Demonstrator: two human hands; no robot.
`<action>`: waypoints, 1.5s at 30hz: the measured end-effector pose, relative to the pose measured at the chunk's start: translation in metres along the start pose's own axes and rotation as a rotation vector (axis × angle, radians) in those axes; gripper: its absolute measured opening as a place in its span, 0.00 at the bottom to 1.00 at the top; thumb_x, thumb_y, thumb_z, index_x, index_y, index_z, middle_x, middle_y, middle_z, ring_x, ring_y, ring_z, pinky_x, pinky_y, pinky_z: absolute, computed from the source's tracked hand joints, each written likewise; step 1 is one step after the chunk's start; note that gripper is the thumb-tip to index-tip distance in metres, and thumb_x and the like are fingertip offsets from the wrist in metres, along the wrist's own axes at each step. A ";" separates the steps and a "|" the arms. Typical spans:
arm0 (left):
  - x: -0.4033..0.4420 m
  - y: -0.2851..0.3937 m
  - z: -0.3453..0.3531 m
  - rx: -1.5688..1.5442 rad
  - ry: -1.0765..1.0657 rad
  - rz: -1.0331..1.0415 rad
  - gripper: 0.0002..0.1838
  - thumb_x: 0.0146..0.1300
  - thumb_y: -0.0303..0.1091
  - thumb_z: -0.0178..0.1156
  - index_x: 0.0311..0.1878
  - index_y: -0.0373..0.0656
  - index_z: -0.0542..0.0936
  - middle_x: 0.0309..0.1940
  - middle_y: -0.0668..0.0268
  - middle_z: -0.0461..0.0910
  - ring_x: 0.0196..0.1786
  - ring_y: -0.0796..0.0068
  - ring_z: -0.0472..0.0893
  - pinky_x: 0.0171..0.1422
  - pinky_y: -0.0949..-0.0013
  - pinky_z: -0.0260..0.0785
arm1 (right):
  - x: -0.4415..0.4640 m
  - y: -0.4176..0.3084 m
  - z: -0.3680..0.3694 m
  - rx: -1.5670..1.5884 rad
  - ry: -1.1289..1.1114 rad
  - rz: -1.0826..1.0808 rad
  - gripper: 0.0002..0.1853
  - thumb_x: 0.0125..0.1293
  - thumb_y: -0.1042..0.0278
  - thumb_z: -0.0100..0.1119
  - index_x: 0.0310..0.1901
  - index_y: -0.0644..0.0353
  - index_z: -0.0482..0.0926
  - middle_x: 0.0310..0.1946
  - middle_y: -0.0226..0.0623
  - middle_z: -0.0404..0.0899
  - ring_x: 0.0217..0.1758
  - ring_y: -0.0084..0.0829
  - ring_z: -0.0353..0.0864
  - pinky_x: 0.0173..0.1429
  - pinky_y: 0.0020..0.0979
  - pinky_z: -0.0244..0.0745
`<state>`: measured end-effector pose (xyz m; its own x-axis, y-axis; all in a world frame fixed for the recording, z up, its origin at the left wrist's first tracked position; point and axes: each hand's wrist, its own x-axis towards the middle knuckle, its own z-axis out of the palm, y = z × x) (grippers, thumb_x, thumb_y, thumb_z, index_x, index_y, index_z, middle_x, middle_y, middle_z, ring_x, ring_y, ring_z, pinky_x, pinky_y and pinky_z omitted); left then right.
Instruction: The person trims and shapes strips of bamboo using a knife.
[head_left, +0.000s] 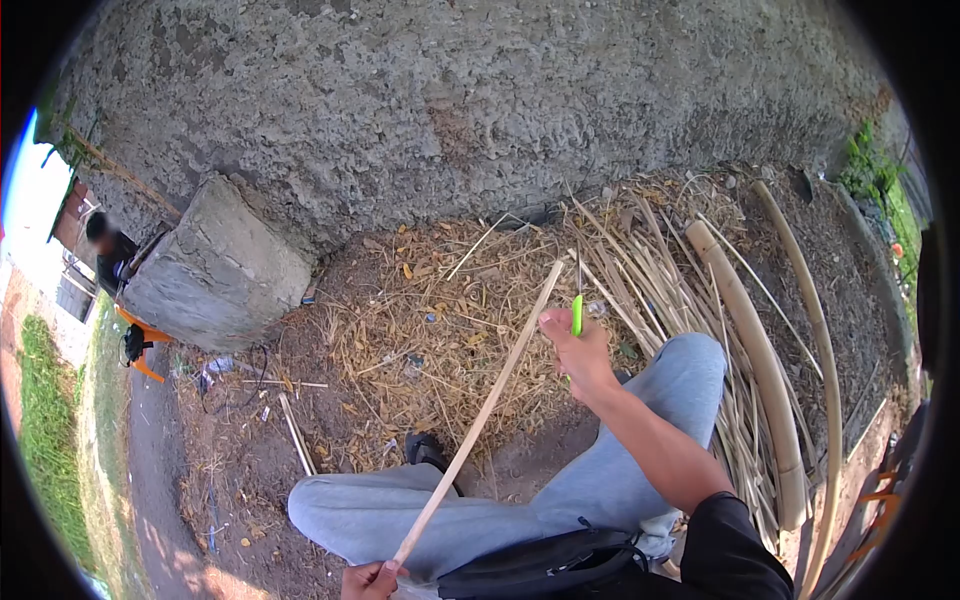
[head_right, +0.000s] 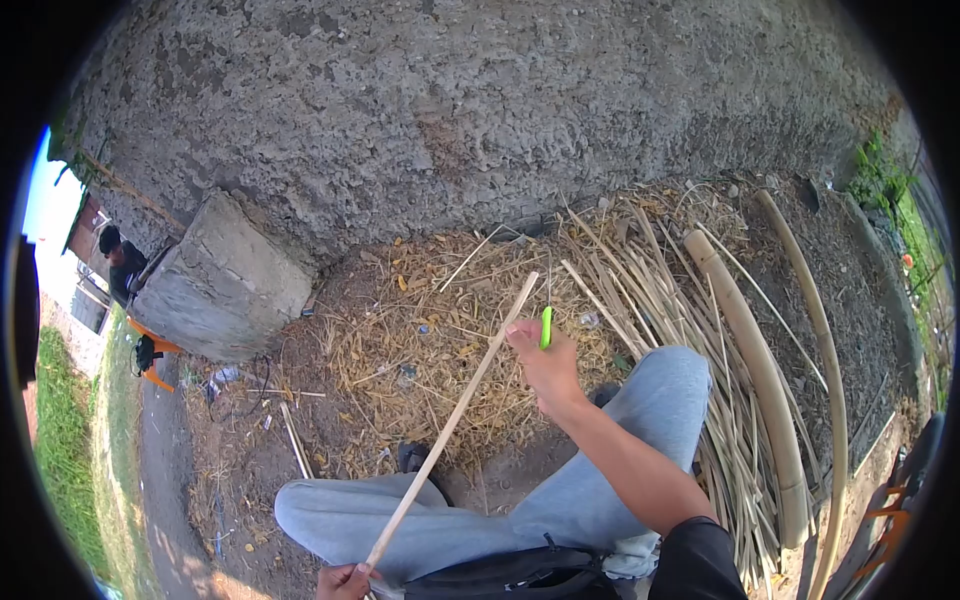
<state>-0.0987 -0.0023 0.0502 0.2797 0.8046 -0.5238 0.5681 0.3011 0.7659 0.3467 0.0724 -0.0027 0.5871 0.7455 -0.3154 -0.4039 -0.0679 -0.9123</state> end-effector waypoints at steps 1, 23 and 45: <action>-0.001 0.009 -0.002 0.109 0.071 0.126 0.17 0.71 0.40 0.57 0.27 0.42 0.79 0.17 0.80 0.62 0.23 0.86 0.61 0.25 0.72 0.52 | 0.003 0.001 -0.001 0.009 0.105 -0.069 0.19 0.68 0.59 0.65 0.50 0.67 0.78 0.32 0.32 0.78 0.20 0.15 0.63 0.20 0.24 0.58; 0.033 0.040 -0.005 0.430 0.484 0.175 0.12 0.61 0.29 0.67 0.26 0.32 0.77 0.14 0.64 0.69 0.17 0.78 0.63 0.24 0.70 0.54 | -0.011 -0.023 -0.021 0.031 -0.008 -0.405 0.13 0.66 0.68 0.67 0.43 0.64 0.73 0.30 0.30 0.79 0.24 0.14 0.72 0.23 0.19 0.68; -0.007 0.043 -0.037 0.672 0.959 0.613 0.11 0.57 0.32 0.68 0.42 0.39 0.83 0.33 0.64 0.81 0.37 0.62 0.76 0.46 0.61 0.65 | -0.025 -0.015 -0.020 -0.047 -0.156 -0.121 0.17 0.72 0.64 0.59 0.57 0.63 0.77 0.38 0.33 0.82 0.18 0.09 0.57 0.22 0.16 0.58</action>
<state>-0.1044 0.0236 0.1008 0.1299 0.8429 0.5222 0.8952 -0.3262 0.3038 0.3522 0.0415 0.0141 0.5120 0.8436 -0.1620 -0.3018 0.0001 -0.9534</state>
